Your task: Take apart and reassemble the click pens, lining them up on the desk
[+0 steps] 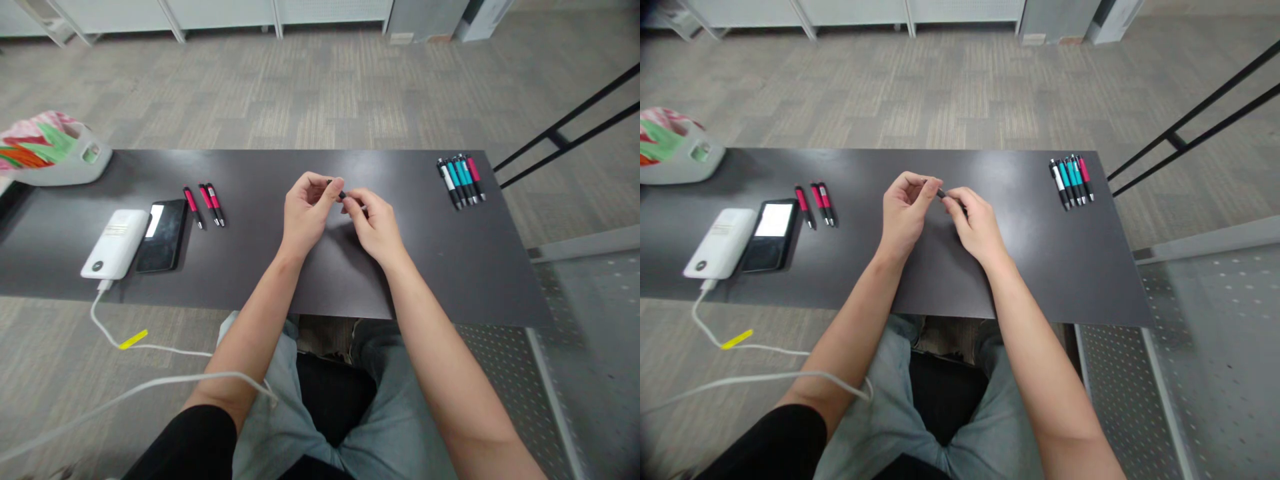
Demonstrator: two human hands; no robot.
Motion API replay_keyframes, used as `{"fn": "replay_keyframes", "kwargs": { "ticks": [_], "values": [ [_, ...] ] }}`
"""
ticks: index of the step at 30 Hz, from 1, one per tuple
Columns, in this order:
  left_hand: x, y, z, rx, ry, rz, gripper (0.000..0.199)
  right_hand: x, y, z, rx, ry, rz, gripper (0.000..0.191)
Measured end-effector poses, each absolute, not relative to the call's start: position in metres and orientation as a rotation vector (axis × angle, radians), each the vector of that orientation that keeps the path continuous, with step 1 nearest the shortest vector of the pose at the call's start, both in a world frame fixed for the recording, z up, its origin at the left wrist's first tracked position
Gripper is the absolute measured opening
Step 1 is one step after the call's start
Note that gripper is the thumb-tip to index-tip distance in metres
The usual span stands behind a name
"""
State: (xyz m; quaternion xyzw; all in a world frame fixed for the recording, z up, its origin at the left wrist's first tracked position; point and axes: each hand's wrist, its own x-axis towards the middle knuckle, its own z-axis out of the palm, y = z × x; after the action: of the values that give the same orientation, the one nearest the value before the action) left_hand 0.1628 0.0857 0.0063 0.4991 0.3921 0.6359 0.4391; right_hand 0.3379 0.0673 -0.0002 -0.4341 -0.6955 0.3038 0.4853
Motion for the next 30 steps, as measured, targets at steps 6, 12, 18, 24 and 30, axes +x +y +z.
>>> {"fn": "replay_keyframes", "kwargs": {
  "ticks": [6, 12, 18, 24, 30],
  "values": [
    [0.165, 0.085, 0.006, 1.234, 0.984, 1.598, 0.063, 0.339, 0.064, -0.002, -1.042, -1.671, 0.722, 0.05],
    [0.164, 0.083, 0.01, 1.229, 0.998, 1.614, 0.059, 0.34, 0.066, -0.003, -1.083, -1.708, 0.733, 0.059],
    [0.158, 0.084, 0.021, 1.162, 1.156, 1.602, 0.056, 0.34, 0.063, -0.007, -1.1, -1.685, 0.709, 0.052],
    [0.158, 0.083, 0.032, 1.133, 1.202, 1.597, 0.049, 0.341, 0.061, -0.002, -1.12, -1.764, 0.693, 0.05],
    [0.15, 0.088, 0.028, 1.131, 1.194, 1.67, 0.048, 0.343, 0.061, 0.002, -1.172, -1.757, 0.69, 0.057]
  ]
}}
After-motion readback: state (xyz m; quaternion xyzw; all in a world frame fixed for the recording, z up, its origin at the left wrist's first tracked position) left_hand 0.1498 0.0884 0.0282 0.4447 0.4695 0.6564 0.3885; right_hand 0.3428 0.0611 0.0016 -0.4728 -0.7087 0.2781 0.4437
